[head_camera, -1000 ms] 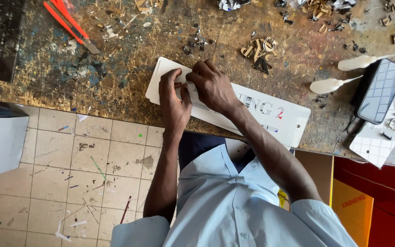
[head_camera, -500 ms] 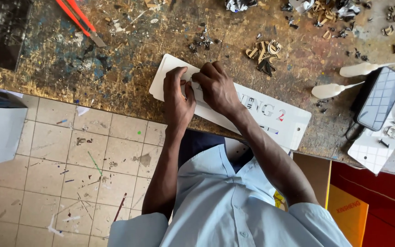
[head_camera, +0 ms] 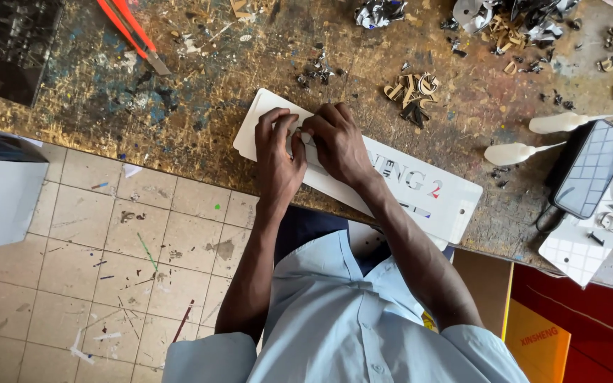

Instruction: Applying glue to the back of gold-colored letters and mounting them onto a white sign board.

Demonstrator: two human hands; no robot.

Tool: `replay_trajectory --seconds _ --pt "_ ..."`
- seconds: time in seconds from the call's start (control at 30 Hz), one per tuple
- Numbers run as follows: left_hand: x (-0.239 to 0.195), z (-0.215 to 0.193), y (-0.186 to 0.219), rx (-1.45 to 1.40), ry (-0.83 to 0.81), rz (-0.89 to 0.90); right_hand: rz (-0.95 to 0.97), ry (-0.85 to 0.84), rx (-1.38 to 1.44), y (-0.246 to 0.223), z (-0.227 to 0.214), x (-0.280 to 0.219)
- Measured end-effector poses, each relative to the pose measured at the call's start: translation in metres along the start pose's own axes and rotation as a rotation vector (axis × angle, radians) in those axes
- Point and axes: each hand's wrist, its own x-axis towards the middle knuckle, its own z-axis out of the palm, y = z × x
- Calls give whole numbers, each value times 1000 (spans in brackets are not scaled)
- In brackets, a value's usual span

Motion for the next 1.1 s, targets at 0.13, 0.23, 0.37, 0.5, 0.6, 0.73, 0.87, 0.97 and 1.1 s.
replay_trajectory --seconds 0.13,0.23,0.37,0.5,0.6,0.73,0.87,0.97,1.1 --pt "3 5 -11 89 -28 27 102 64 226 -4 -11 3" --pt "10 5 -12 112 -83 38 122 108 261 -8 -14 4" --pt "14 13 -22 271 -178 42 94 127 260 -4 -11 3" --pt "16 1 -42 225 -272 60 85 138 244 -3 -7 2" --pt "19 -19 -48 -193 -320 -8 34 118 146 -3 -3 3" --pt "16 -27 -33 -436 -168 -130 -36 84 -13 3 9 -3" --pt "19 -23 -15 -269 -127 -50 -45 72 -43 3 10 -4" --pt "19 -24 -13 -243 -108 -50 -48 63 3 0 3 -3" --pt "18 -23 -15 -273 -103 -50 -9 62 78 0 0 -1"
